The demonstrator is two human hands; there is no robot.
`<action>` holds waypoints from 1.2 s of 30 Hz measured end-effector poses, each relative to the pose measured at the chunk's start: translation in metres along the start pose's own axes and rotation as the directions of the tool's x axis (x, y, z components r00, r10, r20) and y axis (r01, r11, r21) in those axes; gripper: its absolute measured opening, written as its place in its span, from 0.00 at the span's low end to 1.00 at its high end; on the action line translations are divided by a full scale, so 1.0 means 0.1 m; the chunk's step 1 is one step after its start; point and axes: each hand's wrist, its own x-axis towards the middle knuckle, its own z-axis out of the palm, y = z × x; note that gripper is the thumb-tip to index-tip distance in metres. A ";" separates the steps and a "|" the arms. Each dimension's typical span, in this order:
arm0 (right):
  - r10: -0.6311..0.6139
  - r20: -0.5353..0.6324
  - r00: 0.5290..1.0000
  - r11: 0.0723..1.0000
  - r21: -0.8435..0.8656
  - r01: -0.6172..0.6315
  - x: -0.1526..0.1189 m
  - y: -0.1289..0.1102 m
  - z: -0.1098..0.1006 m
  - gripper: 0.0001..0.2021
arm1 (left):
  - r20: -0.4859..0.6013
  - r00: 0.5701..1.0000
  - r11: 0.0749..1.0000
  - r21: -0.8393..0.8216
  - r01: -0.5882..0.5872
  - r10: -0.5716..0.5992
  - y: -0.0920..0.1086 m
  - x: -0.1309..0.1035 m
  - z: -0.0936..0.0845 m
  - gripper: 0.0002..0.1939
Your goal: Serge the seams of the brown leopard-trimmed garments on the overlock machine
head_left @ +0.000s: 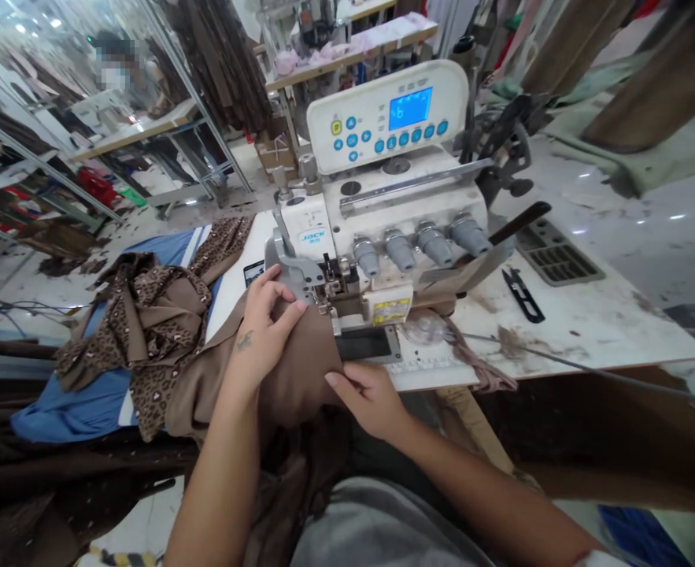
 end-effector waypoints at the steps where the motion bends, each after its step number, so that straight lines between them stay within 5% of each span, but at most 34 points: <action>1: 0.009 -0.021 1.000 1.000 0.008 -0.009 0.00 0.01 0.01 0.28 | 0.014 1.000 1.000 -0.009 0.003 -0.003 0.00 0.03 0.01 0.08; 3: 0.014 -0.028 1.000 1.000 0.007 -0.014 -0.01 0.02 0.02 0.27 | 0.026 1.000 0.999 -0.046 0.003 -0.002 -0.01 0.05 0.00 0.08; 6: -0.028 -0.008 1.000 0.999 -0.022 0.028 -0.03 0.05 0.04 0.25 | -0.095 0.994 0.982 -0.185 0.040 -0.058 -0.09 -0.10 -0.03 0.11; 10: -0.077 -0.003 0.997 0.996 -0.038 0.077 -0.06 0.06 0.03 0.25 | -0.281 0.935 0.951 -0.279 0.135 -0.215 -0.34 -0.72 -0.09 0.24; 13: -0.106 0.013 0.994 0.994 -0.035 0.107 -0.05 0.05 0.02 0.25 | -0.059 0.973 0.975 0.008 0.222 -0.221 -0.53 -1.30 -0.16 0.26; 17: -0.188 0.020 0.982 0.981 -0.047 0.189 -0.07 0.05 0.02 0.28 | 0.057 0.869 0.859 -0.130 0.495 -0.492 -0.56 -1.78 -0.27 0.26; 19: -0.210 0.029 0.977 0.975 -0.064 0.211 -0.08 0.06 0.03 0.29 | 0.059 0.790 0.761 -0.233 0.606 -0.611 -0.53 -1.84 -0.31 0.31; 22: -0.193 0.045 0.980 0.977 -0.088 0.197 -0.10 0.08 0.03 0.28 | 0.123 0.748 0.684 -0.331 0.650 -0.652 -0.50 -1.86 -0.35 0.35; 26: -0.198 0.041 0.979 0.972 -0.121 0.201 -0.11 0.09 0.04 0.29 | 0.189 0.768 0.673 -0.386 0.631 -0.612 -0.50 -1.98 -0.37 0.33; 30: -0.232 0.020 0.973 0.965 -0.122 0.232 -0.11 0.09 0.05 0.28 | 0.144 0.761 0.565 -0.587 0.580 -0.632 -0.49 -2.09 -0.31 0.35; 36: -0.208 0.037 0.977 0.968 -0.139 0.211 -0.11 0.09 0.06 0.29 | 0.014 0.768 0.653 -0.515 0.555 -0.641 -0.52 -2.13 -0.42 0.35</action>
